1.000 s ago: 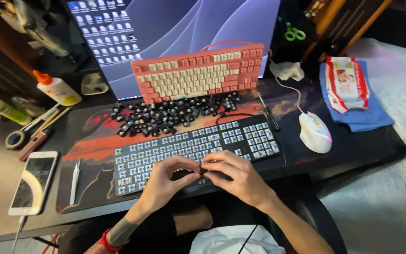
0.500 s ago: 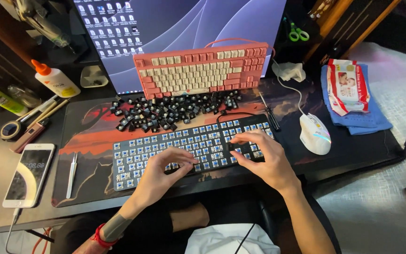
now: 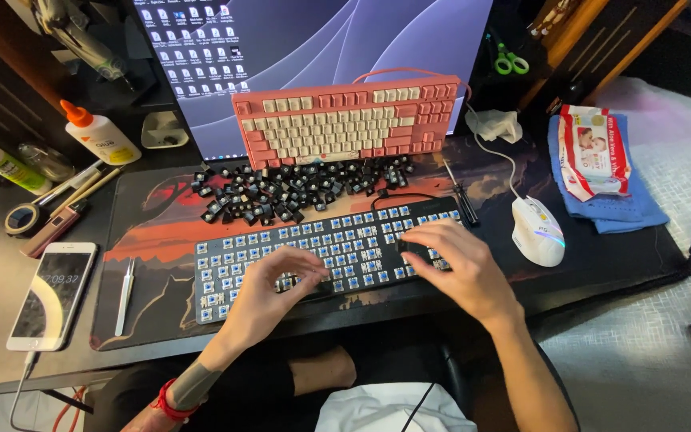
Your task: The person is manually assembling a mechanical keyboard by inserting individual switches into the plate and PCB.
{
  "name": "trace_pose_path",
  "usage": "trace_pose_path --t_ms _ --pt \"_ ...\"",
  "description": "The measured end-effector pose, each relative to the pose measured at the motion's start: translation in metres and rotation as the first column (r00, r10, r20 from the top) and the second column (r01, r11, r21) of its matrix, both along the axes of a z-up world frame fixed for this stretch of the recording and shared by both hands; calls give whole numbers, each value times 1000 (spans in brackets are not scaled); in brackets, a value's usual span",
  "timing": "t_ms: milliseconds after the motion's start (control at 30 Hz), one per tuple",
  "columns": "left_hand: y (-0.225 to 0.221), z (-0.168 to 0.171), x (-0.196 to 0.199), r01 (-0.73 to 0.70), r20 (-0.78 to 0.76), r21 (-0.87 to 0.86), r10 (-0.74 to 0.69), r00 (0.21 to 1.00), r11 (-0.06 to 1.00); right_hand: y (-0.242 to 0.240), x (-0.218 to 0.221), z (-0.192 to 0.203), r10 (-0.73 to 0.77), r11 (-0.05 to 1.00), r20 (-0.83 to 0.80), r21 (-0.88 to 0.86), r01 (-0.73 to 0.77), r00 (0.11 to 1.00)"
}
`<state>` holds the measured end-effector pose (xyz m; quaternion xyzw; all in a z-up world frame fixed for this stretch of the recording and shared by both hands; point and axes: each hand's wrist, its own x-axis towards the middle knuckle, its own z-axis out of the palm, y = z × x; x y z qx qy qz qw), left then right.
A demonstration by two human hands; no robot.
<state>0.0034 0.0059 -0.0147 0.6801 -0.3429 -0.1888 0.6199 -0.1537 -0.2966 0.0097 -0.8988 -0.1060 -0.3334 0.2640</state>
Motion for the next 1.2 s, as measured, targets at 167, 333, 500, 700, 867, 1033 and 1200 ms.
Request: trace_pose_path --t_ms 167,333,500,700,867,1033,1200 --pt "7 0 3 -36 4 21 36 999 999 -65 -3 -39 -61 998 -160 2 62 985" --pt "10 8 4 -58 12 26 57 998 998 -87 -7 -38 -106 981 -245 130 141 964" --pt "10 10 11 -80 41 40 79 996 996 -93 -7 -49 -102 979 -247 149 142 964" --pt "16 9 27 -145 63 4 145 987 989 -91 -5 -42 -107 987 -263 87 134 959" --pt "23 6 62 -313 367 76 265 891 947 -107 -4 -56 -156 981 -336 -160 106 929" --pt "45 -11 136 -466 603 360 179 777 809 -103 3 -44 -208 958 -450 -272 88 868" --pt "43 -52 189 -444 681 533 -54 730 720 -103 16 -21 -306 931 -609 -353 96 731"
